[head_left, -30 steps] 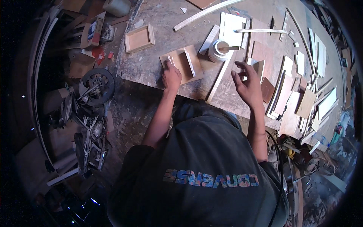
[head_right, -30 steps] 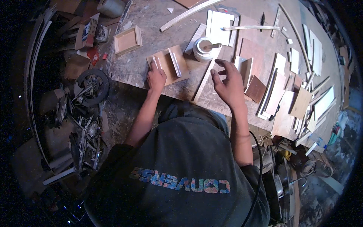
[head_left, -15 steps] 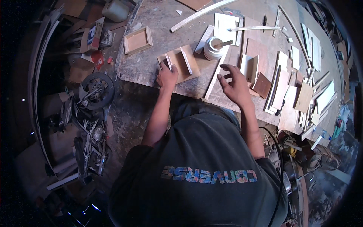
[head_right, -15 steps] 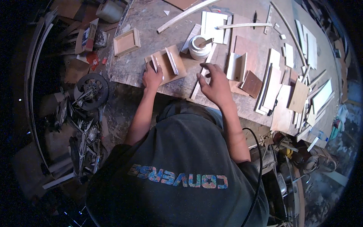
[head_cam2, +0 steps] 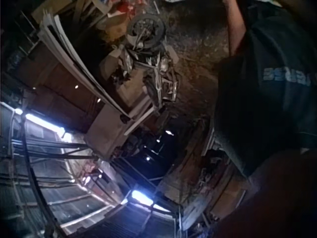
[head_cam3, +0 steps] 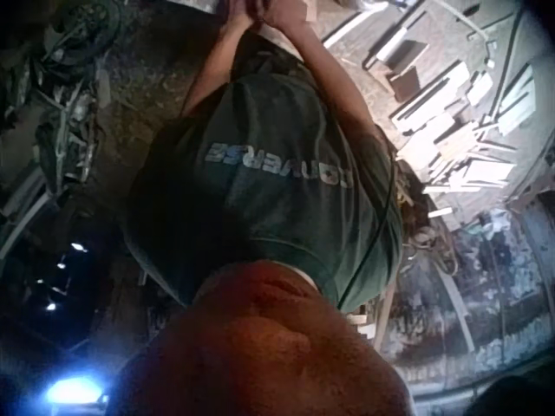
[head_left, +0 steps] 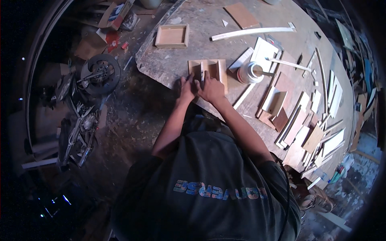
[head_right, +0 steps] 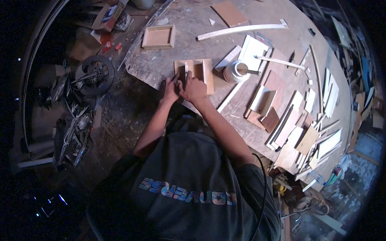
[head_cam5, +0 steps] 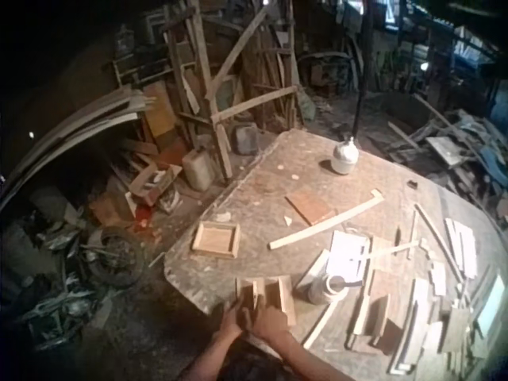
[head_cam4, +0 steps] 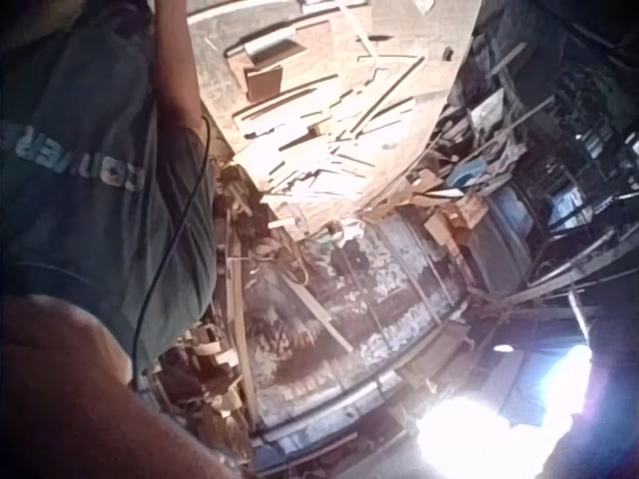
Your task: The person assembles a small wooden box by applying glue to the edges of wooden pieces and joining them together. They handle multiple small wooden components, apply adhesive with a brush, and fit the pieces into a box structure on a cluttered workbench.
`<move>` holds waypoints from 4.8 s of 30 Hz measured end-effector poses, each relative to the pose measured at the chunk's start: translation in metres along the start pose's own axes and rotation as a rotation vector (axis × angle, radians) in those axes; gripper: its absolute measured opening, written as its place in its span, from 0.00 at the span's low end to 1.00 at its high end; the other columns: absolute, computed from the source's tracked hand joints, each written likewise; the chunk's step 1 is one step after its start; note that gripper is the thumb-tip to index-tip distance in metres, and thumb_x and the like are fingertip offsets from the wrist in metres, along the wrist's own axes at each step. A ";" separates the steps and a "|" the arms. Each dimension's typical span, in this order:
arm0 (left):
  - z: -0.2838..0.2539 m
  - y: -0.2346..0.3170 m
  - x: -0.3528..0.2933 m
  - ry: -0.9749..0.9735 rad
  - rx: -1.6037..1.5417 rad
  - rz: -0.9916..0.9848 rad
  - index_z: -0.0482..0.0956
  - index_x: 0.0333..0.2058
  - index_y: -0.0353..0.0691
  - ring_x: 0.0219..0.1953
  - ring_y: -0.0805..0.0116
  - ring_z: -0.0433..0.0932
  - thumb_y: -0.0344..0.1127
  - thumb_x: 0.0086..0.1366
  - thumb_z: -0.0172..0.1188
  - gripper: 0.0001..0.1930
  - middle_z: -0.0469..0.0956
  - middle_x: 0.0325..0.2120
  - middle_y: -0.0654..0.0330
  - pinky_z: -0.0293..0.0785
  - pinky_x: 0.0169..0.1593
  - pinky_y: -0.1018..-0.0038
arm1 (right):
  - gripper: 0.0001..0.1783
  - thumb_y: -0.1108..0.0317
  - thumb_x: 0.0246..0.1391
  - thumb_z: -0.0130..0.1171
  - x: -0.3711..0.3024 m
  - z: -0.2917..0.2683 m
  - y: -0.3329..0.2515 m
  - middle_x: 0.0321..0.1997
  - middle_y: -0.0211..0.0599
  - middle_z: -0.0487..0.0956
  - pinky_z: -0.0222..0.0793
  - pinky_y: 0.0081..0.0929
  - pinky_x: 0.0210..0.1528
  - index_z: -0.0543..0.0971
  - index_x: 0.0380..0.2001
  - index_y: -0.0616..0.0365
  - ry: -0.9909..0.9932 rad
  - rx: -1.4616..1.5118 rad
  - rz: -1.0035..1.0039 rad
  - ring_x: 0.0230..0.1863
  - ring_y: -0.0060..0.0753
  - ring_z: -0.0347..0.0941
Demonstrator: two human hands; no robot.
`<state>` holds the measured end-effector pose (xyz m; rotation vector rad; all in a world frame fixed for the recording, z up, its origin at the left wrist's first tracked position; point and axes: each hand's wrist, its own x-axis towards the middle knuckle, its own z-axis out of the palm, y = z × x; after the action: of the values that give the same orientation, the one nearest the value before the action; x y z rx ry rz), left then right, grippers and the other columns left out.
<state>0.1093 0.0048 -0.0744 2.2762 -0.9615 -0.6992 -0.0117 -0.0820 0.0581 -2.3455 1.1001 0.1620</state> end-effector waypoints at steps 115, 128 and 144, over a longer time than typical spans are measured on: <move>-0.043 0.022 -0.016 -0.251 0.174 0.083 0.70 0.59 0.40 0.64 0.45 0.64 0.36 0.56 0.65 0.31 0.70 0.57 0.42 0.62 0.65 0.57 | 0.20 0.59 0.62 0.46 0.011 0.067 0.012 0.30 0.56 0.81 0.76 0.50 0.41 0.82 0.27 0.59 -0.003 0.140 0.105 0.35 0.59 0.80; -0.025 -0.002 -0.013 -0.162 0.134 0.142 0.71 0.60 0.44 0.60 0.44 0.67 0.38 0.59 0.62 0.29 0.71 0.54 0.42 0.66 0.62 0.57 | 0.30 0.42 0.60 0.49 -0.003 0.027 0.007 0.31 0.57 0.82 0.78 0.48 0.42 0.83 0.32 0.60 -0.117 -0.054 0.066 0.37 0.56 0.82; -0.019 -0.005 -0.013 -0.158 0.264 0.129 0.71 0.59 0.42 0.61 0.46 0.67 0.25 0.56 0.57 0.29 0.70 0.55 0.47 0.66 0.62 0.58 | 0.17 0.61 0.59 0.48 0.005 0.065 0.016 0.30 0.54 0.82 0.77 0.48 0.38 0.82 0.29 0.58 0.015 -0.057 -0.028 0.34 0.57 0.81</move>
<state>0.1160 0.0230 -0.0608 2.3828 -1.3321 -0.7417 -0.0123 -0.0603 -0.0052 -2.4150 1.0822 0.1668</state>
